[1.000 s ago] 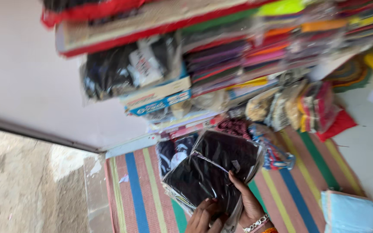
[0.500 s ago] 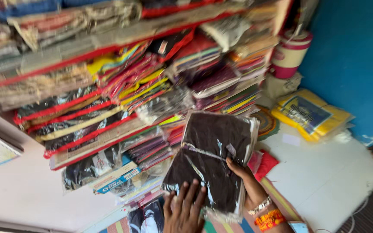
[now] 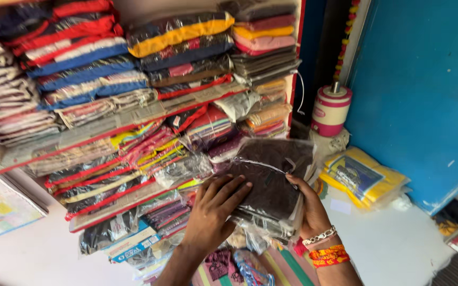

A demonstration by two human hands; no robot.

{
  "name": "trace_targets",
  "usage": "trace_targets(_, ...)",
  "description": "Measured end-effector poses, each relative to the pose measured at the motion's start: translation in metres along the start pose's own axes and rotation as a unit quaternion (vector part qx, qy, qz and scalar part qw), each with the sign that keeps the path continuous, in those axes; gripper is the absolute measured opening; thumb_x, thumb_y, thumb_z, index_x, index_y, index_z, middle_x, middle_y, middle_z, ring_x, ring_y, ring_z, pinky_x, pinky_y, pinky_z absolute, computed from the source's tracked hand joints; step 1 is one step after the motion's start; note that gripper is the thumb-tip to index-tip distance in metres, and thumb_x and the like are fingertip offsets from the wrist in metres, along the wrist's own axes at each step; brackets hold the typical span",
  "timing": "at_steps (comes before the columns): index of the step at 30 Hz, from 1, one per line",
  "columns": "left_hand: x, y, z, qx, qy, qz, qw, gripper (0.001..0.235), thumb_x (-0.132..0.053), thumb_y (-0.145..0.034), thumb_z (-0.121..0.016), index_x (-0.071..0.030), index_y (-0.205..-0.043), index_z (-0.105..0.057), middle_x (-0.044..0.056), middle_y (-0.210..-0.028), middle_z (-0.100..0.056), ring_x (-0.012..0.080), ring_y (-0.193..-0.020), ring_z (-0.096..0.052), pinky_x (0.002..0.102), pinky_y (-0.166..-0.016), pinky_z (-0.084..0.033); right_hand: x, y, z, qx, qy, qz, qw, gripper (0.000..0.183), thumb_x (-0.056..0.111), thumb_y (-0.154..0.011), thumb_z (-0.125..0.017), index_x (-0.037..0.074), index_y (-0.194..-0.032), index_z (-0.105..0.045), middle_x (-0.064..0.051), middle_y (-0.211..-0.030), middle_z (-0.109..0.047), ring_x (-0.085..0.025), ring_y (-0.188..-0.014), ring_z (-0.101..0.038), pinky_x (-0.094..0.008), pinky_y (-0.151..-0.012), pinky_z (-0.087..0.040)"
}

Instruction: The person organizes packaged clothing items in a small shop. They pick up folded garments from a striped mat, wipe them with a patterned cloth, and place them onto a crowded shelf. The person handles multiple items including dark, yellow, and pink packaged clothes.

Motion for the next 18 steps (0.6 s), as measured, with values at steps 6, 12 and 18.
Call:
trace_targets(6,0.004,-0.045,0.016,-0.023,0.029,0.021,0.999,0.071,-0.008,-0.071,-0.075,-0.009,-0.14,-0.06,0.009,-0.141,-0.062,0.0328,-0.131,-0.053,0.05,-0.109,-0.037,0.031,0.001,-0.023,0.13,-0.055,-0.02,0.99,0.048,0.041,-0.093,-0.061,0.005,-0.125,-0.067,-0.015,-0.123,-0.072,-0.033,-0.117,-0.067,-0.05,-0.098,-0.051)
trace_targets(12,0.071,-0.06,0.009,-0.12,0.163,0.213,0.956,0.054,-0.011,-0.078,-0.076,-0.005,-0.13,-0.063,0.013,-0.119,-0.069,0.0271,-0.109,-0.064,0.038,-0.093,-0.051,0.046,-0.041,0.021,0.148,0.052,0.106,0.982,0.049,0.036,-0.098,-0.062,0.006,-0.135,-0.053,-0.013,-0.133,-0.064,-0.029,-0.121,-0.065,-0.049,-0.106,-0.049)
trace_targets(18,0.177,-0.078,-0.039,-0.113,0.501,0.362,0.778,0.04,-0.023,-0.09,-0.076,0.001,-0.121,-0.067,0.013,-0.105,-0.074,0.0172,-0.09,-0.064,0.033,-0.079,-0.052,0.099,-0.076,0.067,-0.112,0.327,0.322,0.882,0.098,0.028,-0.075,-0.084,0.009,-0.155,-0.028,-0.008,-0.144,-0.051,-0.019,-0.13,-0.051,-0.041,-0.108,-0.041)
Point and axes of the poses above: each hand's wrist, its own y-axis away from the middle knuckle, its own z-axis out of the back of the hand, x = y × z, the point moved 6 cm from there along -y, towards the middle knuckle
